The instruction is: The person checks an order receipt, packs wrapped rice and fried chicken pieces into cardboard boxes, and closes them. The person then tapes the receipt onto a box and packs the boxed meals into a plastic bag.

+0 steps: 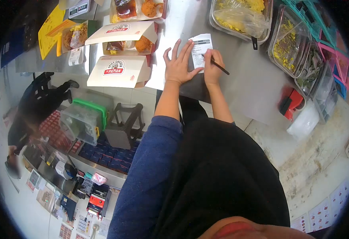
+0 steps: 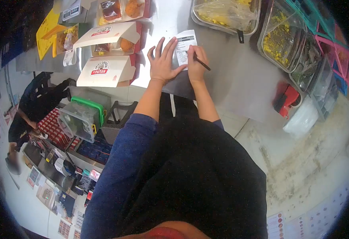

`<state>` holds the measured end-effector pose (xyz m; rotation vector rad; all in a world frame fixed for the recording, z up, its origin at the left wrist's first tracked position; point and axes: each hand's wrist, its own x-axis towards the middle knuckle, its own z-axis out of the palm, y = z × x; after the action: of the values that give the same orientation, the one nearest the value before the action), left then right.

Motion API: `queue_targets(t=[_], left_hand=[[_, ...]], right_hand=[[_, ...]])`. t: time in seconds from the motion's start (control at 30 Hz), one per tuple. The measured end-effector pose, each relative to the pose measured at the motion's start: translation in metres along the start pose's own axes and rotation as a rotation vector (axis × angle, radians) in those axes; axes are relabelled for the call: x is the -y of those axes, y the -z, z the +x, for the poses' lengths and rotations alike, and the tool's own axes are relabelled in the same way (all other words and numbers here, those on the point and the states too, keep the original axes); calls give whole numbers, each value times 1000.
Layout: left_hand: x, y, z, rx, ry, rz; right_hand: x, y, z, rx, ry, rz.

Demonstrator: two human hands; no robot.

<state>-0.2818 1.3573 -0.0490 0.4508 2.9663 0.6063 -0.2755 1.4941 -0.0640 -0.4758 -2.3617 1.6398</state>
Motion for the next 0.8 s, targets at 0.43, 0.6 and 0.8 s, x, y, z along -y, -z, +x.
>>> queue_targets(t=[0.43,0.6,0.8], left_hand=[[0,0,-2,34,10,19],[1,0,1,27,15,-7],[2,-3,0,1,7,-4]], right_hand=[[-15,-2,-5,1,143,-94],[-24,6,-17,-30,-48,87],[-14,7,-21,75,30,36]])
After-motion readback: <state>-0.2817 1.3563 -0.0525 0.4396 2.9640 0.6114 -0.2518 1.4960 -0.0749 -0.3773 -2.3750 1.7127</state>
